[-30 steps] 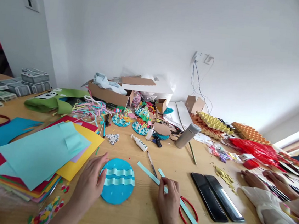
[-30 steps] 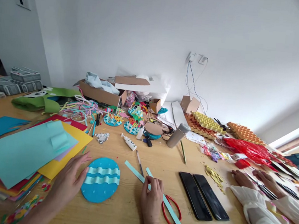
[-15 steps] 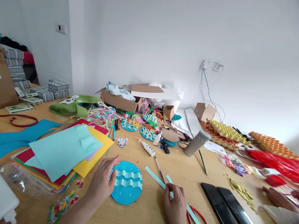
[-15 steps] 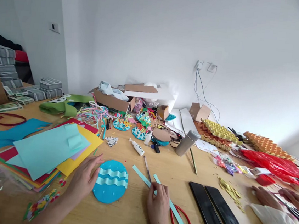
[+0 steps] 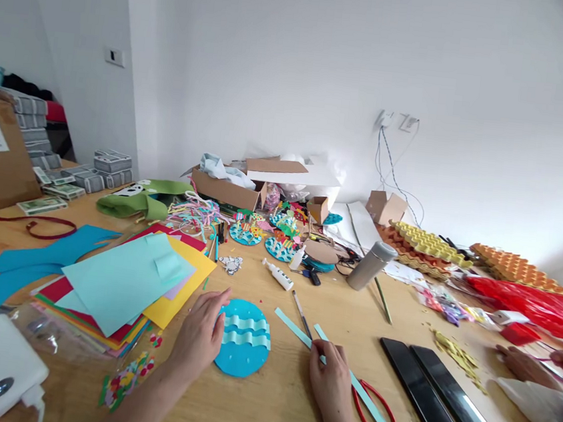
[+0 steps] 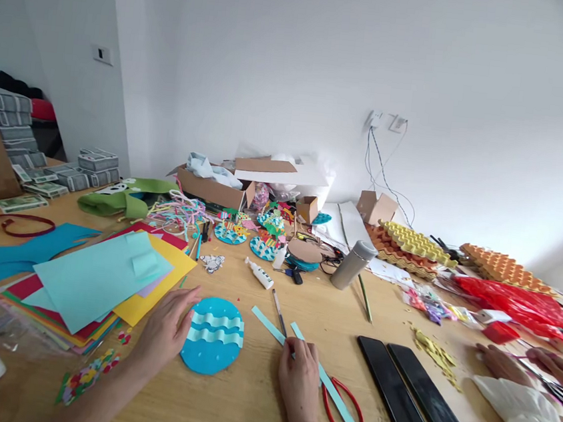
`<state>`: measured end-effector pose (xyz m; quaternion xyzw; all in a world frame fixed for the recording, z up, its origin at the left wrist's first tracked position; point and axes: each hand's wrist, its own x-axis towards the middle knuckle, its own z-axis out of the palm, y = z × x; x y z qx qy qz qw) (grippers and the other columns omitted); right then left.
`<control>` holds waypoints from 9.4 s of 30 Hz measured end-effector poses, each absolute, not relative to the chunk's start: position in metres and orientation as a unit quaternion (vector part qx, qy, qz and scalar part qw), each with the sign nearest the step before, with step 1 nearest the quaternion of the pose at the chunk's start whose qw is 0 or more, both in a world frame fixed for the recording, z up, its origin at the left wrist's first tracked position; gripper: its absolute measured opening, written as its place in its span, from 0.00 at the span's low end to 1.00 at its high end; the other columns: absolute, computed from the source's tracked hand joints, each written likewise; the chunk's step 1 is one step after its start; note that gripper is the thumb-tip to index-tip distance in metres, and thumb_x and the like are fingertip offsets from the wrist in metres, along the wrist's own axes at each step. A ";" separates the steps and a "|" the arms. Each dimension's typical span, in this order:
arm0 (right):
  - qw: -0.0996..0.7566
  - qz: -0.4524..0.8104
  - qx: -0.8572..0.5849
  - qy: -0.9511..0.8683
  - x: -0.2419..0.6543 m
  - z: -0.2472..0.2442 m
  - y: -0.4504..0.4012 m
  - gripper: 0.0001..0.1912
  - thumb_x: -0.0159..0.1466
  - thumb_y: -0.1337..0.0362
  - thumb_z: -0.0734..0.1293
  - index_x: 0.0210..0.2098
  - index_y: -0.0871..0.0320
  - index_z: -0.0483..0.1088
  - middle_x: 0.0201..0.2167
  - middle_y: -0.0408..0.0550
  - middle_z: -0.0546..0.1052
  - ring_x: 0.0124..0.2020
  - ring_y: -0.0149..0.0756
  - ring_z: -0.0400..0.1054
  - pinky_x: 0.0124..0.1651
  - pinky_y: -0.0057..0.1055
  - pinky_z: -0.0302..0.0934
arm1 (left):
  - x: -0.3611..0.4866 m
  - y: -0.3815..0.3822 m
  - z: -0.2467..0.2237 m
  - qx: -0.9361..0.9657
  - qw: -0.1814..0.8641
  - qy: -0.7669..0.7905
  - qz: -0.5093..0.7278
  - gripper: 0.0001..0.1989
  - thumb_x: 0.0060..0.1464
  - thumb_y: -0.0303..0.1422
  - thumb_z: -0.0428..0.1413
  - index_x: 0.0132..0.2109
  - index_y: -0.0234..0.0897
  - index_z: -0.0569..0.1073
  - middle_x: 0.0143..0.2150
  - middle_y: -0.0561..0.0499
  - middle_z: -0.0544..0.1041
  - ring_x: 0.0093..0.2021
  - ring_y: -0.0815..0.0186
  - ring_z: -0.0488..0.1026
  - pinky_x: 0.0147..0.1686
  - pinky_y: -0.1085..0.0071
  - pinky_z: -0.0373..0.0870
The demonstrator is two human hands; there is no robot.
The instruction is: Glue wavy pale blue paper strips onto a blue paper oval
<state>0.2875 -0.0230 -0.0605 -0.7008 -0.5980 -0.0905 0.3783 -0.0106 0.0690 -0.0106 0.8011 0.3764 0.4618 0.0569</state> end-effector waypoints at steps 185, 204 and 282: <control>0.015 0.405 -0.604 -0.686 0.207 0.072 0.133 0.07 0.66 0.61 0.59 0.34 0.55 0.65 0.13 0.37 0.68 0.08 0.26 0.59 0.12 0.20 0.47 | 0.003 0.126 0.005 0.597 0.492 0.493 0.398 0.17 0.49 0.46 0.58 0.29 0.35 0.72 0.26 0.51 0.73 0.29 0.65 0.69 0.31 0.70 0.65; -0.019 0.275 -0.571 -0.774 0.189 0.065 0.129 0.16 0.65 0.65 0.63 0.20 0.56 0.65 0.16 0.42 0.70 0.18 0.31 0.68 0.23 0.27 0.50 | -0.011 0.133 -0.010 0.636 0.432 0.561 0.306 0.12 0.45 0.41 0.57 0.24 0.36 0.72 0.22 0.53 0.73 0.26 0.64 0.69 0.26 0.71 0.61; -0.070 0.239 -0.550 -0.797 0.181 0.063 0.125 0.09 0.64 0.66 0.62 0.32 0.59 0.74 0.28 0.48 0.77 0.27 0.32 0.67 0.27 0.28 0.48 | -0.009 0.135 -0.014 0.626 0.431 0.607 0.233 0.08 0.47 0.33 0.60 0.26 0.34 0.78 0.21 0.54 0.74 0.21 0.69 0.67 0.23 0.73 0.61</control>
